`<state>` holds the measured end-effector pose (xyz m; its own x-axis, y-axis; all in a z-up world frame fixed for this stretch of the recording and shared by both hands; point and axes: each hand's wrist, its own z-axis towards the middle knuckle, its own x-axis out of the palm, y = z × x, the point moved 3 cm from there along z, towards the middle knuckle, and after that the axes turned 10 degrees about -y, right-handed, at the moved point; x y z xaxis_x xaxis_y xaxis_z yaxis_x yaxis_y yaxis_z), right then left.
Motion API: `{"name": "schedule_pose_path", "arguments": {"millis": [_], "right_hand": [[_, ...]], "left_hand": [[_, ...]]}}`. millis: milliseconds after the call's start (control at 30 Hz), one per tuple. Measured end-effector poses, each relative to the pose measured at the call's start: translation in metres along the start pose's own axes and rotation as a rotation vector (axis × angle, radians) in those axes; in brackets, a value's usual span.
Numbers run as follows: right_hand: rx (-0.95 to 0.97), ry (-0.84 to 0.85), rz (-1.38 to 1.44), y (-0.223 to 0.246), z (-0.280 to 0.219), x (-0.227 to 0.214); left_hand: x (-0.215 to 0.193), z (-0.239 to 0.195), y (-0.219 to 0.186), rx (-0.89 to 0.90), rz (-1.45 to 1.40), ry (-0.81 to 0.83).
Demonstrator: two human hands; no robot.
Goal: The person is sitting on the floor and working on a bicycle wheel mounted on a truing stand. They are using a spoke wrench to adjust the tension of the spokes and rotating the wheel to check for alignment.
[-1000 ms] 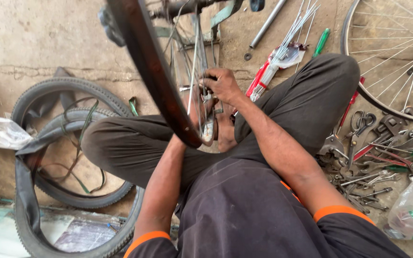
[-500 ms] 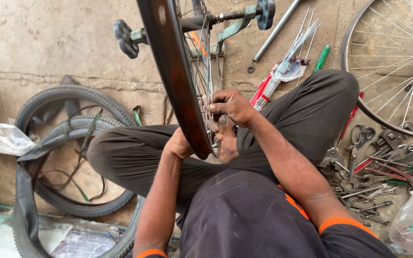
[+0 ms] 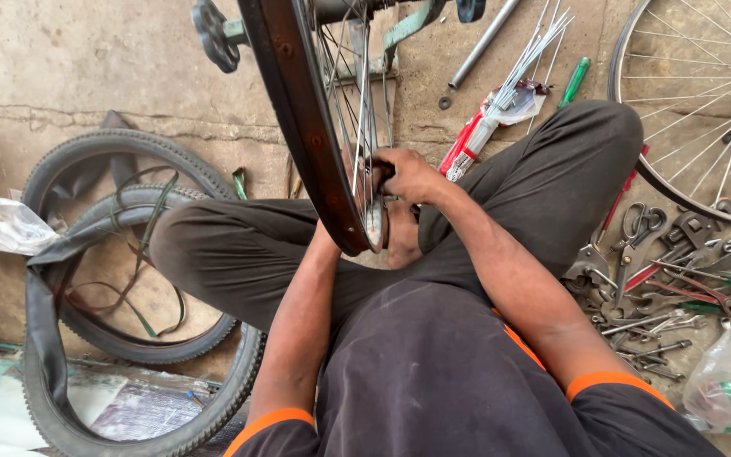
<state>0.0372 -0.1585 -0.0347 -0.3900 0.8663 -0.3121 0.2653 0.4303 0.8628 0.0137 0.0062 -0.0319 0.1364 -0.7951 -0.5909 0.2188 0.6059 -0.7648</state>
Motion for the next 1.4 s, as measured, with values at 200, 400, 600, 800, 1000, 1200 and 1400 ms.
{"name": "schedule_pose_path", "arguments": {"millis": [200, 400, 600, 800, 1000, 1200, 1400], "right_hand": [[-0.008, 0.011, 0.073, 0.001, 0.002, 0.002], [0.008, -0.068, 0.246, 0.014, -0.003, 0.0], [0.209, -0.153, 0.189, 0.014, -0.006, 0.003], [-0.027, -0.474, 0.038, -0.006, 0.003, -0.022], [0.072, -0.356, -0.002, -0.005, 0.006, 0.001], [0.06, -0.259, 0.079, -0.008, 0.01, 0.008], [-0.089, -0.344, -0.019, -0.009, 0.006, 0.008]], "left_hand": [[0.007, 0.004, 0.011, -0.583, -0.394, 0.359], [-0.008, 0.014, 0.009, -0.103, -0.165, 0.063], [-0.005, 0.016, 0.009, -0.659, -0.245, 0.214], [-0.009, 0.015, 0.003, -0.837, -0.437, 0.173], [-0.015, 0.014, -0.003, -0.695, -0.663, 0.244], [-0.006, -0.006, 0.024, -1.072, -0.723, 0.063], [0.041, -0.011, 0.072, -0.691, -0.654, 0.276]]}}
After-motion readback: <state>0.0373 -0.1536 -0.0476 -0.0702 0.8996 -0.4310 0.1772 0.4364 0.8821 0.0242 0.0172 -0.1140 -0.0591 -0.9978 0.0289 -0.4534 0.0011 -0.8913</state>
